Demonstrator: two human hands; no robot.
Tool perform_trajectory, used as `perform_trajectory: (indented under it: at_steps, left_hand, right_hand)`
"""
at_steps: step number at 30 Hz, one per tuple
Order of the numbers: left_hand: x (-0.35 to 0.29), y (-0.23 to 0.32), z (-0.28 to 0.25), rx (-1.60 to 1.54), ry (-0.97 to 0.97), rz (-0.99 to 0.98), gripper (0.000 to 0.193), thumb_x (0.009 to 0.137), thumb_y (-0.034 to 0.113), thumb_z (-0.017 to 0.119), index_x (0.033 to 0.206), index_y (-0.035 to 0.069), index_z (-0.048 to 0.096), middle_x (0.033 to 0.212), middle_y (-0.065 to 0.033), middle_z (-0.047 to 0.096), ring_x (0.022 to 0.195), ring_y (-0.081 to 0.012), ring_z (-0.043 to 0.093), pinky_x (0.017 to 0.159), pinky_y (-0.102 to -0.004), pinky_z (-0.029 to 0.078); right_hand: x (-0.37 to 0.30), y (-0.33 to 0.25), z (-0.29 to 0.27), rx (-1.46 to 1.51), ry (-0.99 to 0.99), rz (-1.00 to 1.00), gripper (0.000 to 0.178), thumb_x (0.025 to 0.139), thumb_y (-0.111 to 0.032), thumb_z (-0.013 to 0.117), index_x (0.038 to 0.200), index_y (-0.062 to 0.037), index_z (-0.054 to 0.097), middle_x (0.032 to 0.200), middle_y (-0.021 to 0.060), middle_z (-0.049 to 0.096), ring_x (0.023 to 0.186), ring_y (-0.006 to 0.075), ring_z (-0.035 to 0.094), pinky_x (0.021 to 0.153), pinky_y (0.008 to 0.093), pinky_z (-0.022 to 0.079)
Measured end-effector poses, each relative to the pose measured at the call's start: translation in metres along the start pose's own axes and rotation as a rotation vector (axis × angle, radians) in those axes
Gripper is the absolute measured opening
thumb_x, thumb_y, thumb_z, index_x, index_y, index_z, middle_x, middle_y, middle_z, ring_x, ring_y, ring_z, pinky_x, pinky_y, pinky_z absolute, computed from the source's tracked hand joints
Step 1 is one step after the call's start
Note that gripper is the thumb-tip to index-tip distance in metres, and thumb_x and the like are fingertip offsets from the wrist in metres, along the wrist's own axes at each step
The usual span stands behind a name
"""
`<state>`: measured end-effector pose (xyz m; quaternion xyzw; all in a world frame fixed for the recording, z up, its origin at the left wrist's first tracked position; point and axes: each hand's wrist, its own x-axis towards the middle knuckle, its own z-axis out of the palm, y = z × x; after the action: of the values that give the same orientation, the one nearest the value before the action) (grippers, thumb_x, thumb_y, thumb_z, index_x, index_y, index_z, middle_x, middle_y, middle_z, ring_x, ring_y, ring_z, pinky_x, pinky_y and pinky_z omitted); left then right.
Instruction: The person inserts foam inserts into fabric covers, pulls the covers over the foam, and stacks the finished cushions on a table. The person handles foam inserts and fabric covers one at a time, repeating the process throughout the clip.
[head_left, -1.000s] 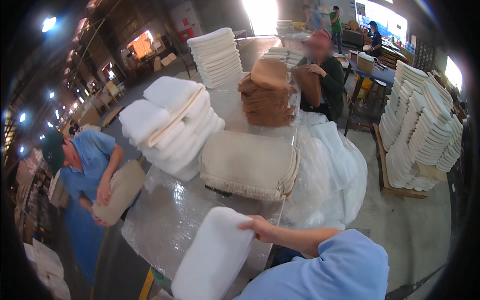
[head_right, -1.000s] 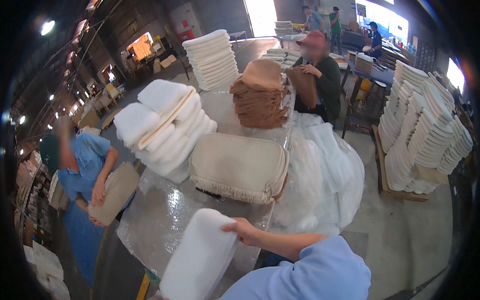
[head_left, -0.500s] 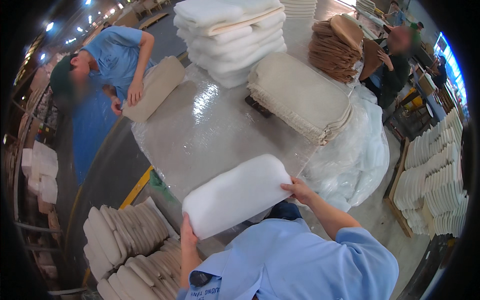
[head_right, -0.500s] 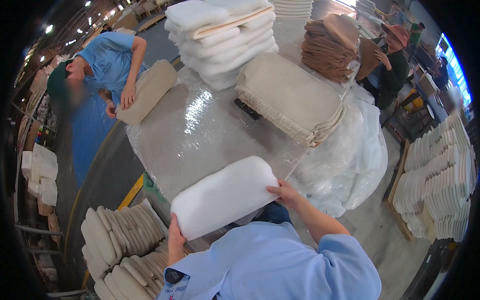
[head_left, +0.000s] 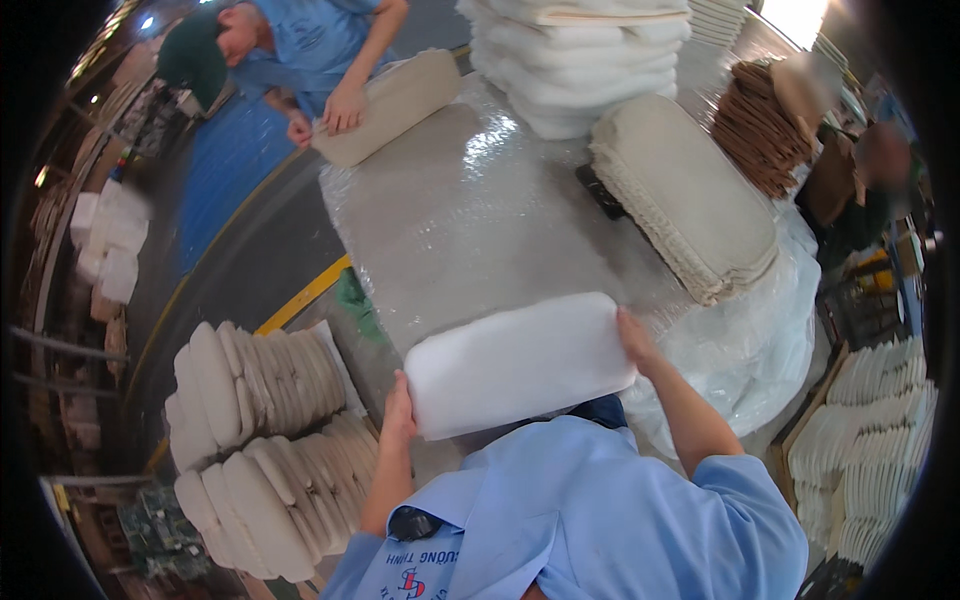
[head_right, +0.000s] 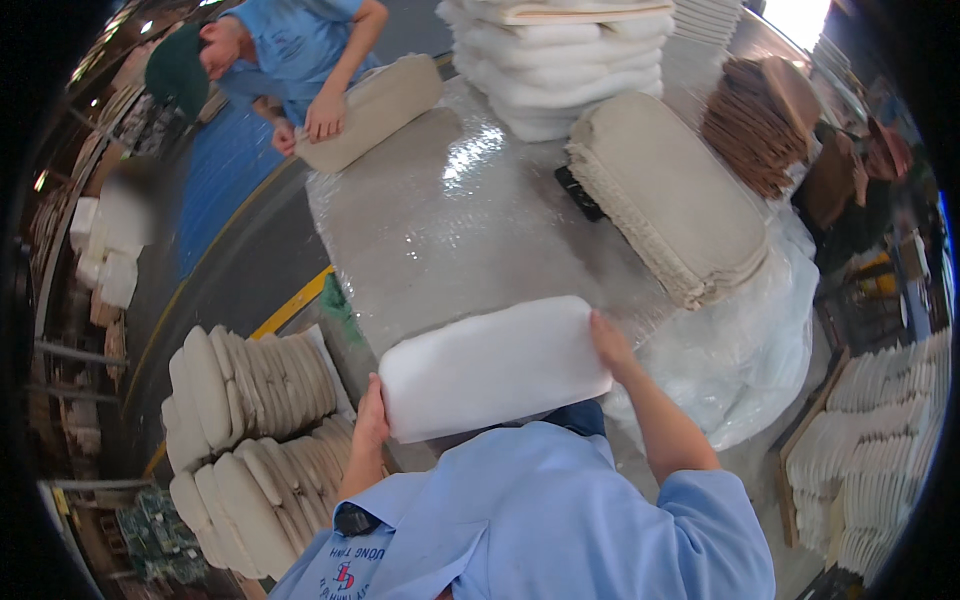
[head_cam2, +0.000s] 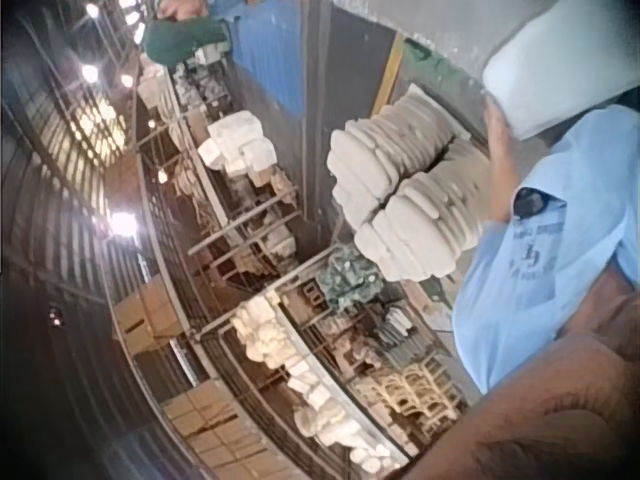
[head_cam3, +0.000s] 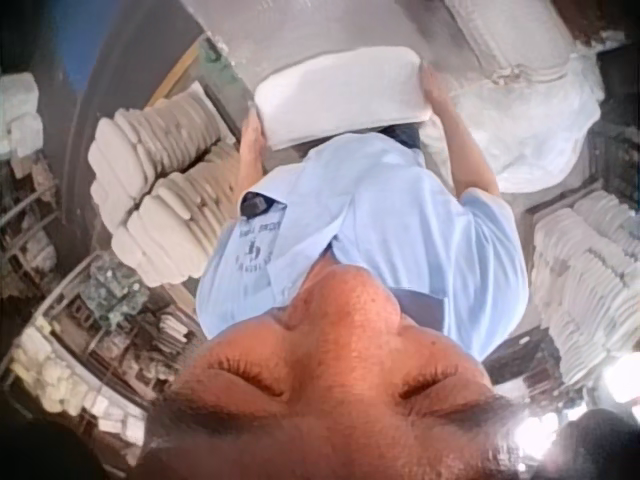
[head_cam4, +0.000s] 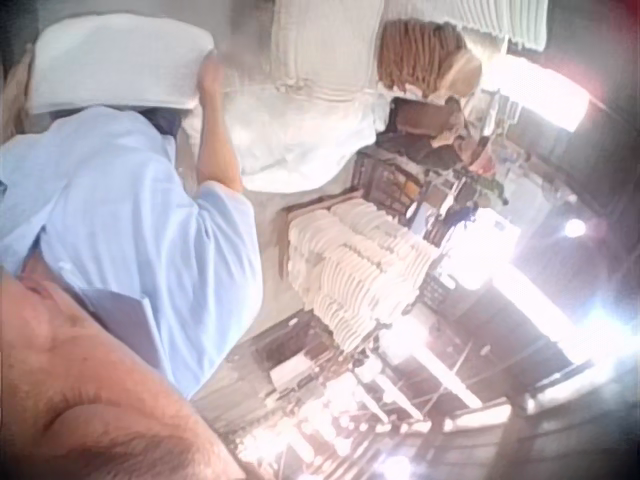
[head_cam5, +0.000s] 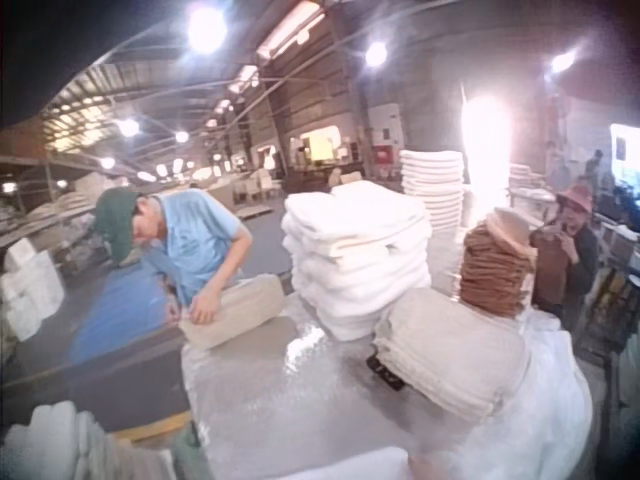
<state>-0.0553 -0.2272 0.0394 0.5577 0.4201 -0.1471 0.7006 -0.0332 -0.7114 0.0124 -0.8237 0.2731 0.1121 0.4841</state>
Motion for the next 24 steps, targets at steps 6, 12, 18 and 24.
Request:
perform_trajectory:
  at_steps: [6, 12, 18, 24]
  left_hand:
    - [-0.019, 0.027, -0.054, 0.274, 0.223, 0.092, 0.072, 0.112, 0.06, 0.036, 0.139, -0.001, 0.062, 0.122, -0.0172, 0.071, 0.103, -0.0283, 0.069, 0.091, -0.0444, 0.053]
    - [-0.003, 0.005, 0.001, 0.09, 0.107, 0.08, 0.068, 0.111, 0.056, 0.044, 0.135, -0.005, 0.062, 0.129, -0.016, 0.068, 0.115, -0.0274, 0.065, 0.101, -0.042, 0.051]
    - [-0.04, 0.006, -0.008, -0.312, 0.121, 0.226, 0.065, 0.112, 0.054, 0.047, 0.14, -0.005, 0.057, 0.137, -0.0133, 0.064, 0.126, -0.0264, 0.061, 0.109, -0.041, 0.047]
    - [-0.047, 0.016, -0.01, -0.564, -0.151, 0.413, 0.053, 0.113, 0.051, 0.046, 0.117, 0.002, 0.066, 0.114, -0.01, 0.069, 0.111, -0.0251, 0.065, 0.102, -0.0401, 0.05]
  right_hand:
    - [0.006, -0.057, -0.019, 0.243, -0.083, 0.087, 0.073, 0.107, -0.066, 0.043, 0.143, -0.0049, 0.062, 0.128, 0.011, 0.067, 0.099, 0.02, 0.062, 0.086, 0.04, 0.05]
    - [0.024, -0.015, 0.012, 0.127, 0.048, -0.064, 0.073, 0.109, -0.063, 0.042, 0.131, 0.0002, 0.07, 0.113, 0.0139, 0.071, 0.104, 0.0247, 0.064, 0.093, 0.0386, 0.05]
    - [-0.019, -0.045, 0.01, 0.485, 0.035, 0.005, 0.08, 0.109, -0.069, 0.035, 0.12, 0.0008, 0.071, 0.116, 0.0132, 0.072, 0.109, 0.0229, 0.065, 0.1, 0.0375, 0.049]
    - [-0.056, -0.056, -0.016, 0.969, -0.043, -0.152, 0.079, 0.109, -0.07, 0.032, 0.119, -0.0021, 0.072, 0.103, 0.0069, 0.071, 0.097, 0.0166, 0.065, 0.09, 0.0324, 0.05]
